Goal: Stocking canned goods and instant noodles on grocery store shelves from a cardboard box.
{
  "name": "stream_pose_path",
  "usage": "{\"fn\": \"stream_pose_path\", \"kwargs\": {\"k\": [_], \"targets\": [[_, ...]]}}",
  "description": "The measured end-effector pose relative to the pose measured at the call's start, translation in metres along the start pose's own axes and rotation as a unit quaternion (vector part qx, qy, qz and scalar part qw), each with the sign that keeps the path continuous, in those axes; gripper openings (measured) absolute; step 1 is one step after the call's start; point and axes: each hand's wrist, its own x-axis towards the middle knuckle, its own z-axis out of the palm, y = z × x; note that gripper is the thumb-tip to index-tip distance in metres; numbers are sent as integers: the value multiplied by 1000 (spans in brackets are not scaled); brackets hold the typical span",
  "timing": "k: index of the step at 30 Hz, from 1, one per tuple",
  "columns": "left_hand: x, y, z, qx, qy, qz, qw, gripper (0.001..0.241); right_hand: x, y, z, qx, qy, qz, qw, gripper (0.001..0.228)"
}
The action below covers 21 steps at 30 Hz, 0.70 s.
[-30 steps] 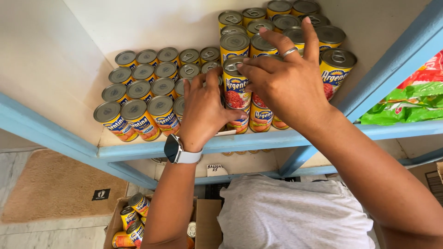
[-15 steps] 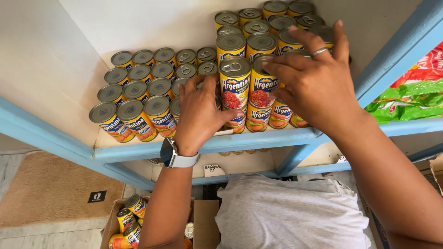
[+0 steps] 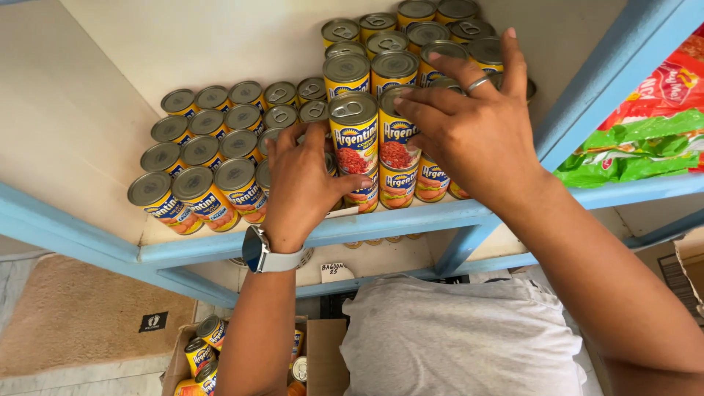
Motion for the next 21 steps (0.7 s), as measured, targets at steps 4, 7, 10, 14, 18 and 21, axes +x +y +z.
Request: {"fn": "stream_pose_path", "kwargs": {"k": [4, 7, 10, 14, 18, 21], "targets": [[-1, 0, 2, 2, 6, -2, 1000, 83, 0, -4, -4, -15, 14, -8, 1000, 45], [-2, 1, 1, 6, 4, -7, 1000, 81, 0, -6, -5, -10, 12, -5, 1000, 46], [-5, 1, 3, 9, 9, -5, 1000, 80, 2, -14, -17, 12, 11, 3, 1000, 46], [-23, 8, -9, 30, 44, -7, 999, 83, -2, -45, -28, 42, 37, -15, 998, 40], [-73, 7, -38, 22, 102, 17, 994, 81, -17, -100, -30, 121, 53, -74, 988, 37], [-126, -4, -62, 31, 104, -10, 994, 70, -30, -147, -12, 228, 12, -128, 965, 37]]}}
